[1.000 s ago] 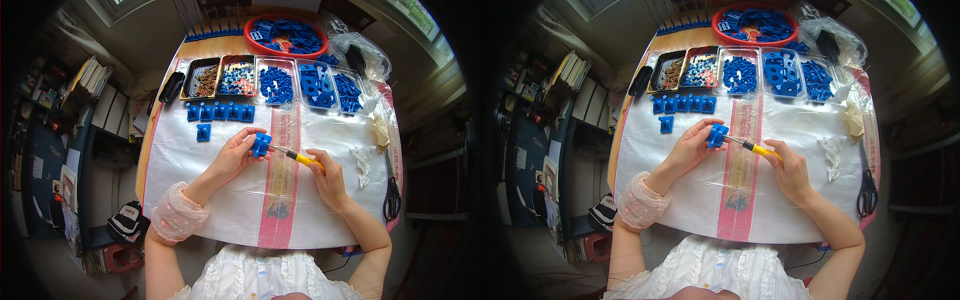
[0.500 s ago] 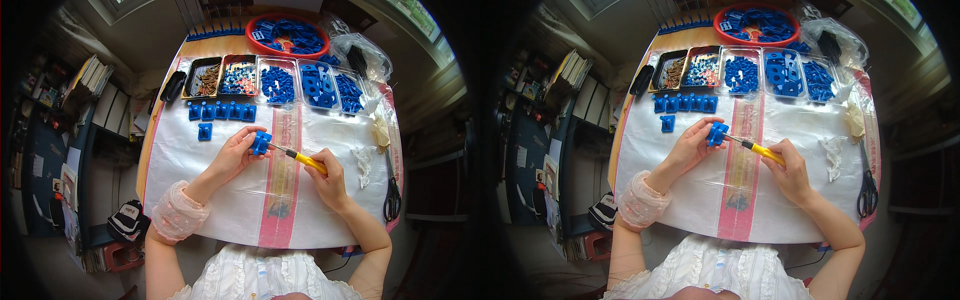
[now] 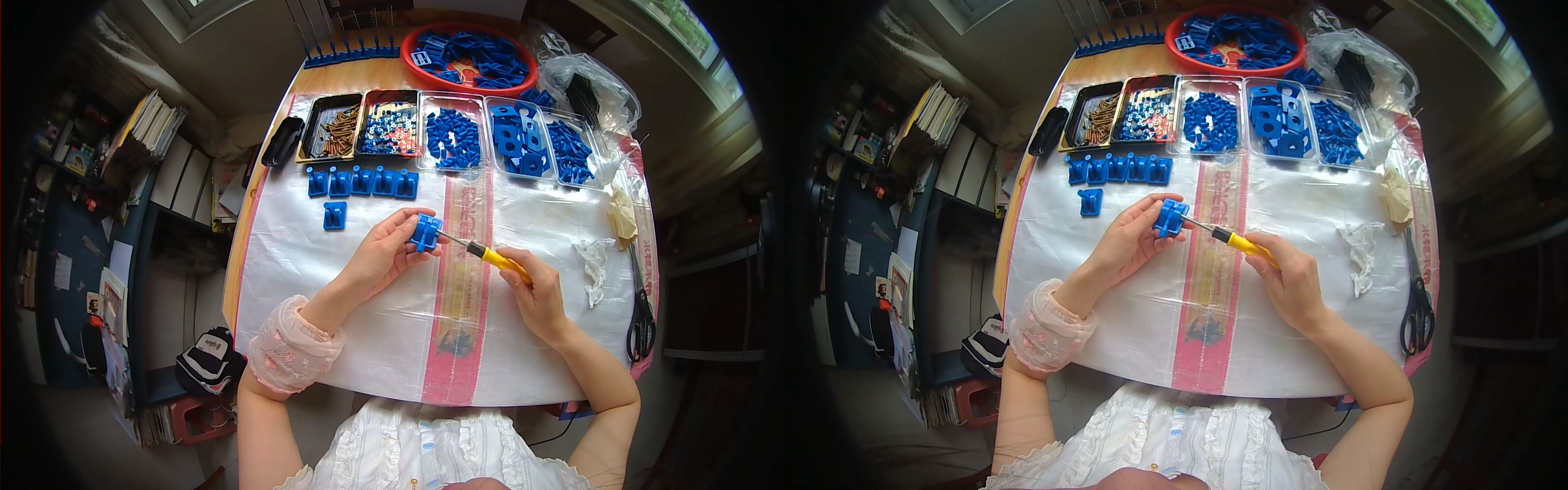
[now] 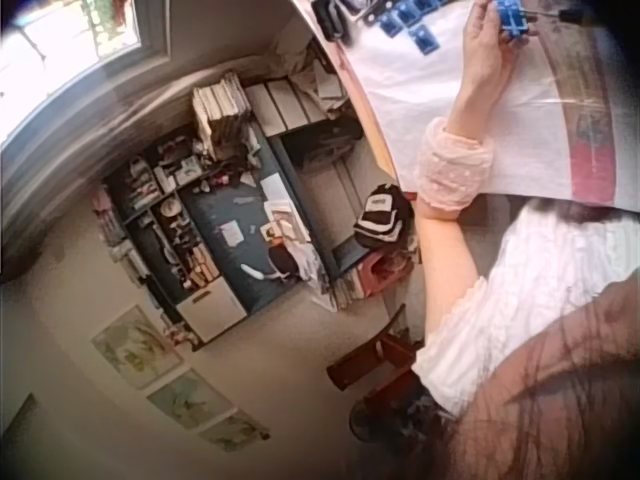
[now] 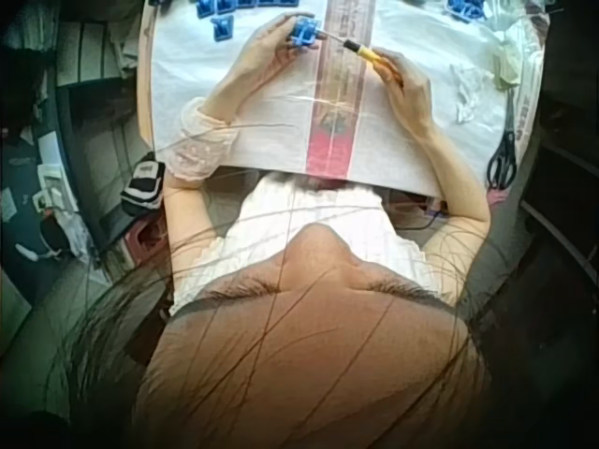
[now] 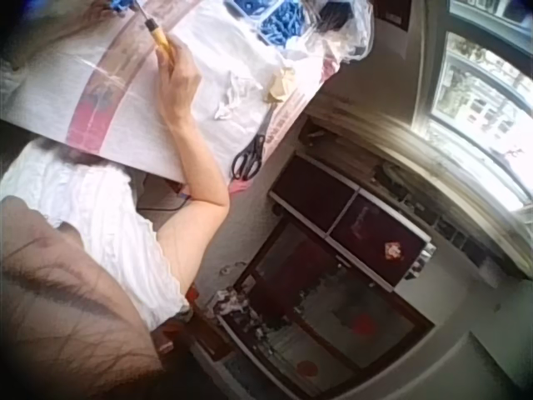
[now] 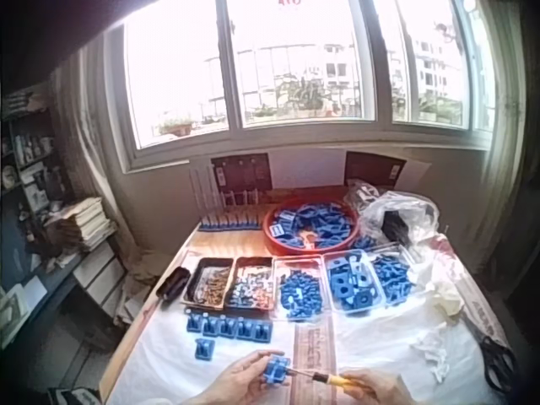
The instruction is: Assembling small blue plastic housing components using a screwdriver.
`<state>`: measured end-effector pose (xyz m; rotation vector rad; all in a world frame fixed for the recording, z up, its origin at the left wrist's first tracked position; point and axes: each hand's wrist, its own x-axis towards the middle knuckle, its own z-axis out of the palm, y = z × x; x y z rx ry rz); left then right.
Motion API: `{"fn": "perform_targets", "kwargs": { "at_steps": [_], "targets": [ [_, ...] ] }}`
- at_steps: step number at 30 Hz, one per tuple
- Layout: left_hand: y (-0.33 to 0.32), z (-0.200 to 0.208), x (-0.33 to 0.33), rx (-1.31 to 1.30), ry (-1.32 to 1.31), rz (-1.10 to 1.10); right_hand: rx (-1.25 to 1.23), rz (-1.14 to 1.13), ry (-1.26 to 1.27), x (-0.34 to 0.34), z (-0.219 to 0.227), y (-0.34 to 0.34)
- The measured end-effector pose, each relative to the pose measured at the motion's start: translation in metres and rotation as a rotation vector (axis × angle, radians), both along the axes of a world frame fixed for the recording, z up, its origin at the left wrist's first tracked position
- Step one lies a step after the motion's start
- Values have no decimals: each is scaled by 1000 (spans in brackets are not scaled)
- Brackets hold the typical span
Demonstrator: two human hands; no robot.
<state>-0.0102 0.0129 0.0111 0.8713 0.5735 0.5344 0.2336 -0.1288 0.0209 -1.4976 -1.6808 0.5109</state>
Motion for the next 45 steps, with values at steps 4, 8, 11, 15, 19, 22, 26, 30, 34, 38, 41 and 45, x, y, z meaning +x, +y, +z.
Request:
{"fn": "perform_targets", "kwargs": {
  "at_steps": [4,8,11,15,19,22,26,30,34,38,41,45],
  "targets": [
    [1,1,0,-84,-8,-3,26,-6,-21,0,3,0],
    [1,-1,-1,-106,-23,6,-12,-24,6,-3,2,-2],
    [1,0,0,-97,-6,-6,-15,-26,26,-3,2,-2],
    [-2,4,0,-74,-19,-47,14,-12,-55,1,-2,0],
    [-5,7,0,-78,-33,-74,24,-37,-71,-1,-1,1],
    [-4,3,-2,-75,-64,-96,15,-38,-30,-2,0,0],
    [-2,4,-3,-62,-49,-103,32,-46,8,-2,-8,-1],
    [-3,3,-1,-95,-90,-84,26,-57,-19,-1,-7,-2],
    [-5,5,0,-102,-102,-87,-8,-65,-58,1,-6,-3],
    [-2,1,-2,-105,-135,-128,13,-58,-55,0,-6,-2],
    [-3,0,0,-110,-130,-121,86,-57,-27,-2,-5,0],
    [-8,9,1,-69,-68,-107,89,-45,-76,-2,-5,1]
  ]
}}
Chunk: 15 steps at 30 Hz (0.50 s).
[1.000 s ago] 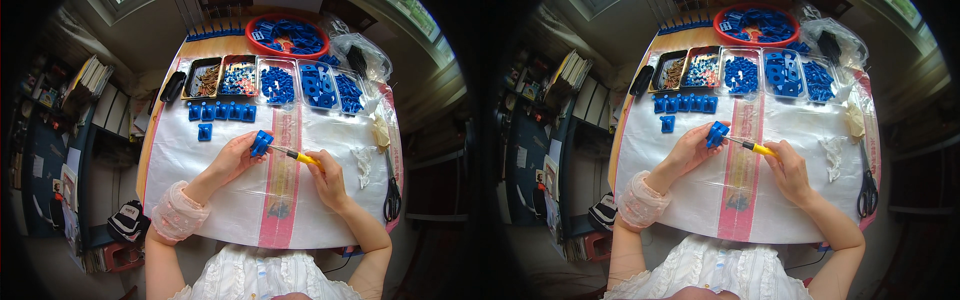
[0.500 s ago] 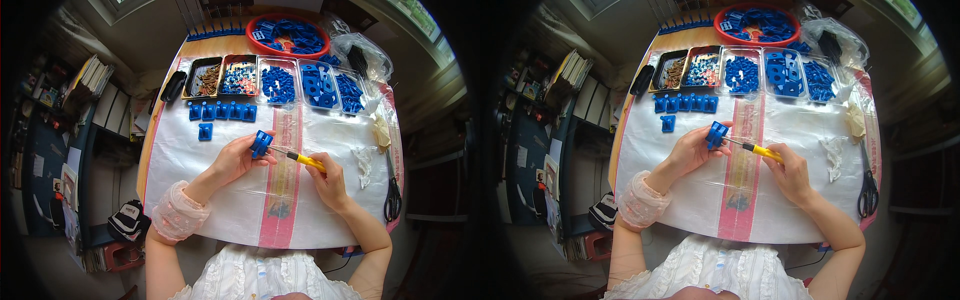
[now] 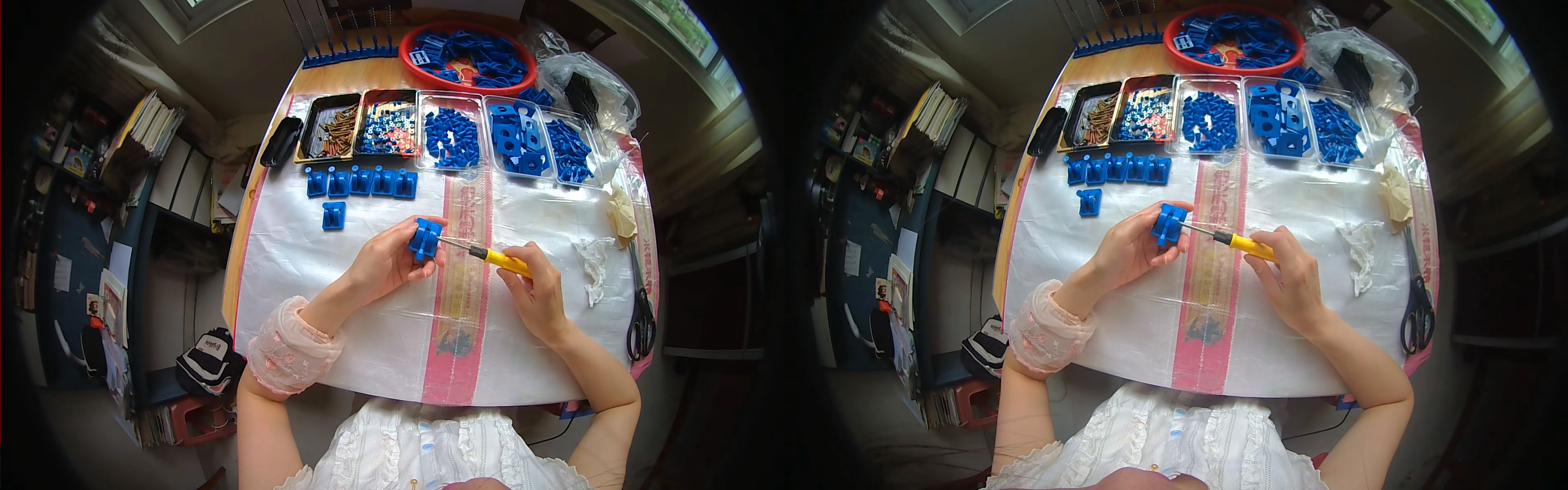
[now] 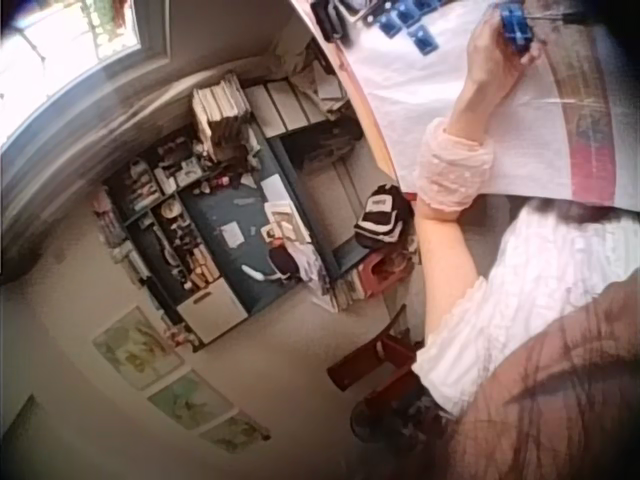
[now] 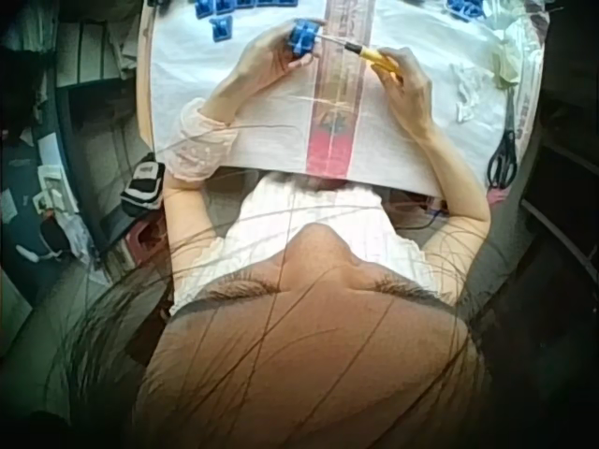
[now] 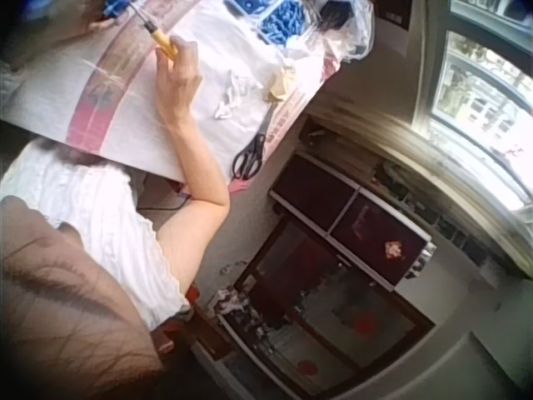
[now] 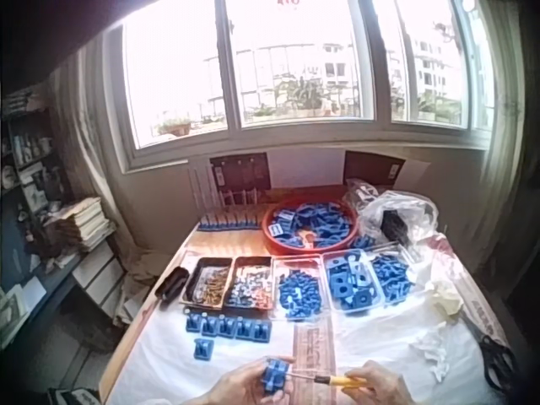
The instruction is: Assembling small blue plastic housing components using a screwdriver.
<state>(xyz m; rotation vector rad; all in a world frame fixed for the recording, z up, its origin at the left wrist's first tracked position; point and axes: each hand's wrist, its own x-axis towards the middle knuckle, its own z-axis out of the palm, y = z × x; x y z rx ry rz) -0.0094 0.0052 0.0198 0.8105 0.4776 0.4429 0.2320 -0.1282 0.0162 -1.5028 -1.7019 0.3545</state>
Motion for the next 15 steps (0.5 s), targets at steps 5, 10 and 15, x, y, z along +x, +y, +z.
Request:
{"fn": "perform_targets", "kwargs": {
  "at_steps": [5,10,15],
  "targets": [
    [-1,3,2,-19,25,16,-30,31,-40,1,5,-1],
    [-3,-1,2,-22,39,62,-56,47,-21,1,5,0],
    [-6,-1,3,-21,43,86,-63,44,26,1,1,1]
  ]
}}
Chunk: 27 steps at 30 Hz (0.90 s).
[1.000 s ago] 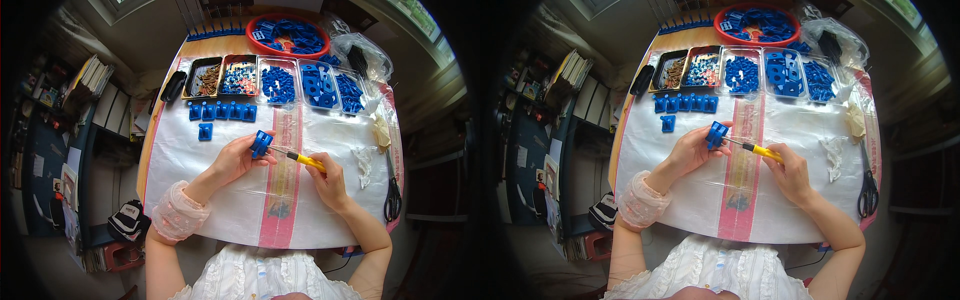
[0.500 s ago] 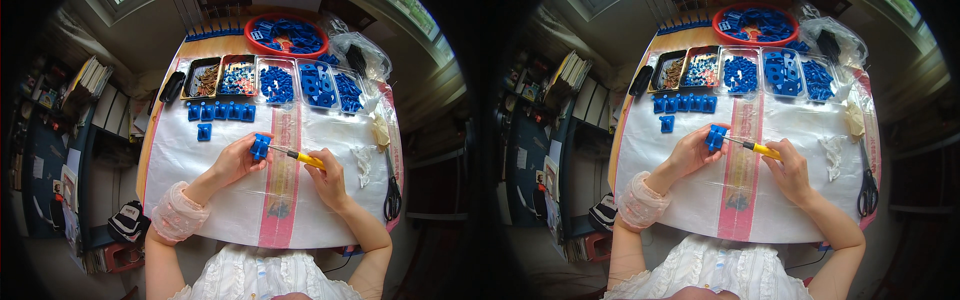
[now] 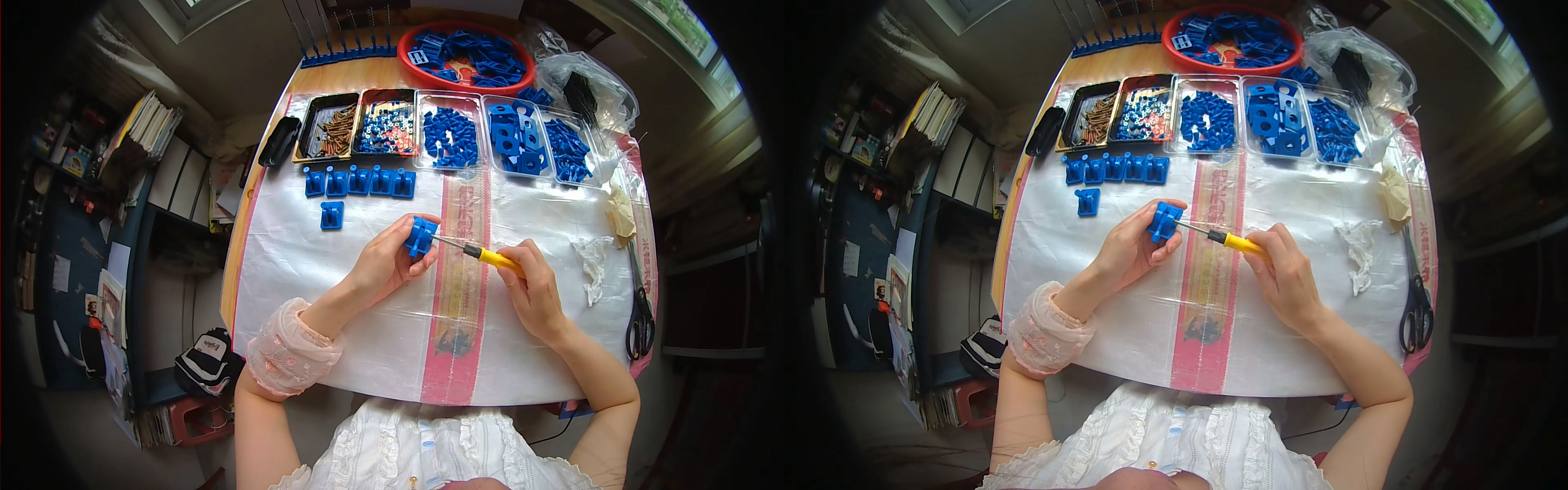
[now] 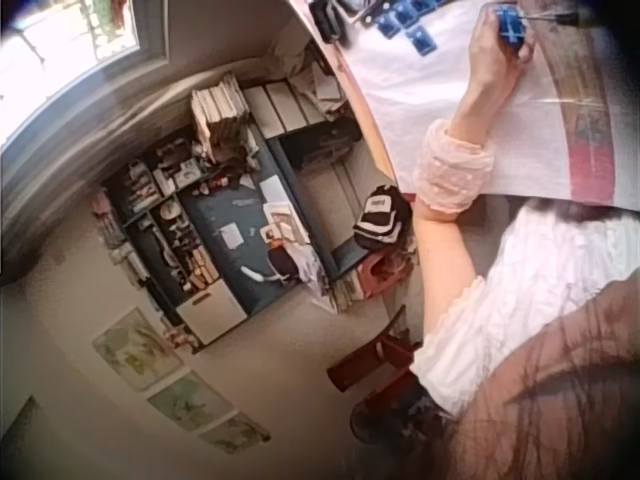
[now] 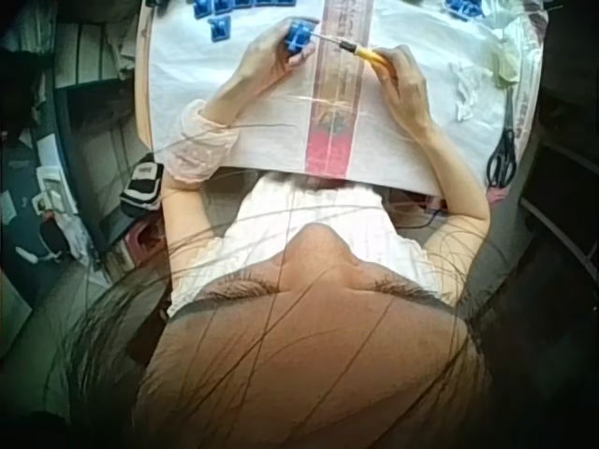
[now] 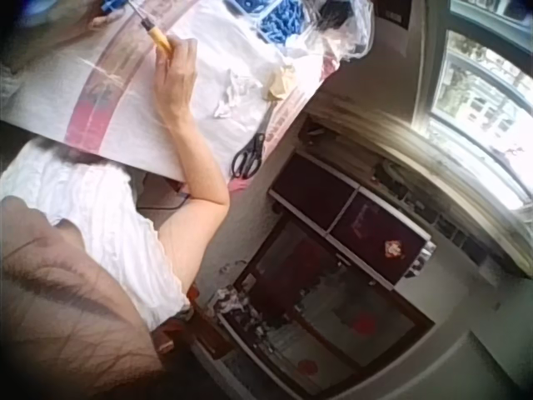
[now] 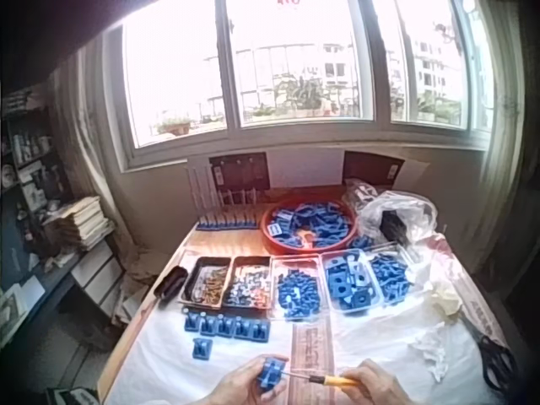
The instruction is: Assembling small blue plastic housing components using a screwdriver.
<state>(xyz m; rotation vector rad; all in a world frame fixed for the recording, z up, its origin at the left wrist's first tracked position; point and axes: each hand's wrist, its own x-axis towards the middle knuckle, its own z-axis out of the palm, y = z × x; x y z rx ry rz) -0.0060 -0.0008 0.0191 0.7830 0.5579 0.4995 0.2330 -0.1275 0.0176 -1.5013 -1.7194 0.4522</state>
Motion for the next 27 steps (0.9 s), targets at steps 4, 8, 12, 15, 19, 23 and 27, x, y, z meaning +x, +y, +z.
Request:
{"fn": "perform_targets", "kwargs": {
  "at_steps": [4,8,12,15,19,23,27],
  "targets": [
    [-1,0,0,7,-1,-4,41,4,70,-4,-4,1],
    [-2,-1,0,-6,-9,-8,49,4,41,-3,-2,-2],
    [-2,-1,0,-6,-25,-4,28,-5,25,-3,1,-2],
    [0,-3,0,-23,-40,8,33,12,-37,-2,3,-1],
    [0,-3,0,-21,-21,14,123,26,-128,1,-2,3],
    [0,-1,1,-15,-23,-13,167,14,-112,2,-7,2],
    [-2,3,1,-40,-6,-10,69,6,-22,-2,-5,-3]
  ]
}}
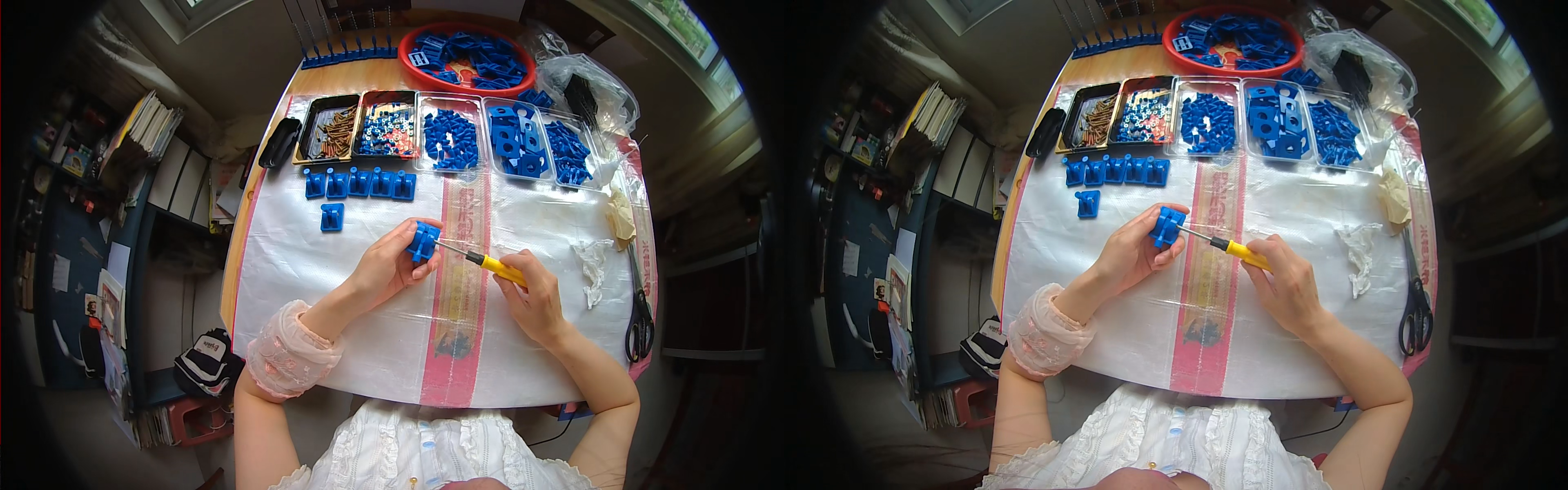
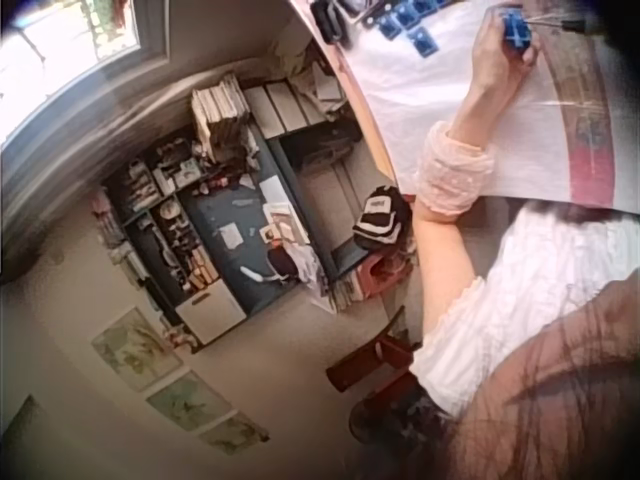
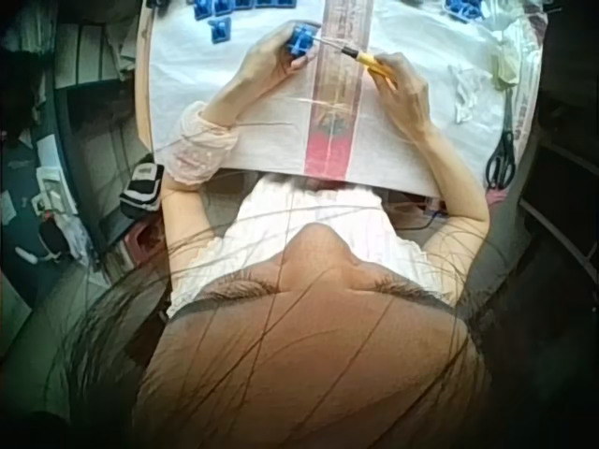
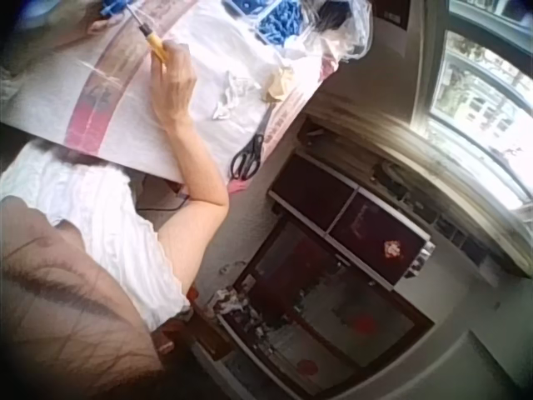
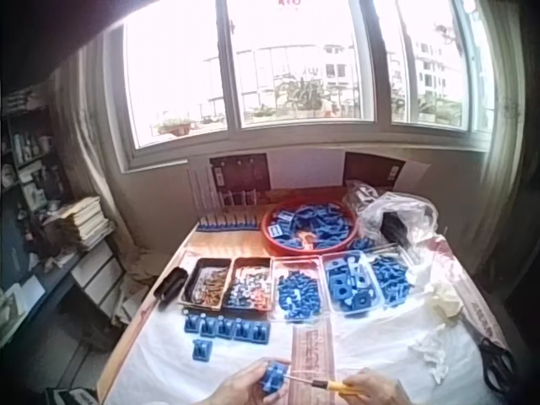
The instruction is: Assembling small blue plastic housing components using a screwdriver.
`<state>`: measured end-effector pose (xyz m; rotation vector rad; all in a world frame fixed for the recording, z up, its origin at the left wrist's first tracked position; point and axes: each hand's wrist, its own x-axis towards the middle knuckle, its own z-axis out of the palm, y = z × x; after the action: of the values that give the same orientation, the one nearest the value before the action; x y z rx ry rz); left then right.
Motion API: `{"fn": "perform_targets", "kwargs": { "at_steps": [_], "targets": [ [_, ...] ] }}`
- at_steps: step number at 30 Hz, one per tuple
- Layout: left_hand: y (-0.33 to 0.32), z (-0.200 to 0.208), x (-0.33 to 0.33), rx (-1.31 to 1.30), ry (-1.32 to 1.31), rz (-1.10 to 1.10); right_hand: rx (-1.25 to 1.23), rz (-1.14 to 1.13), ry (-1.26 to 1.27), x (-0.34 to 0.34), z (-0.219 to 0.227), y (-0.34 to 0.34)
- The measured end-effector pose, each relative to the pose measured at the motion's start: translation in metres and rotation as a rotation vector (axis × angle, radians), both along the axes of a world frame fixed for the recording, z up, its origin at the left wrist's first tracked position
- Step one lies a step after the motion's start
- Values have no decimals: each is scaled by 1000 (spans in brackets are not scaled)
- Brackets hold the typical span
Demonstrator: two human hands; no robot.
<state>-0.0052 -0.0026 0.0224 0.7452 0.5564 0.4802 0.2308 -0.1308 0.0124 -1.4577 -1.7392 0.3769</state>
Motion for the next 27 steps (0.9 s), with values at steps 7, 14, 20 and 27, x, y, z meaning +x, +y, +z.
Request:
{"fn": "perform_targets", "kwargs": {
  "at_steps": [7,14,20,27],
  "targets": [
    [3,-4,-1,-2,-25,-8,11,3,-80,1,8,3],
    [3,-3,-1,39,-47,-65,-35,-14,-11,0,0,0],
    [4,-4,-3,19,-63,-44,-59,11,-42,-2,13,1],
    [4,-4,0,-1,-72,-45,95,3,-125,3,2,6]
  ]
}}
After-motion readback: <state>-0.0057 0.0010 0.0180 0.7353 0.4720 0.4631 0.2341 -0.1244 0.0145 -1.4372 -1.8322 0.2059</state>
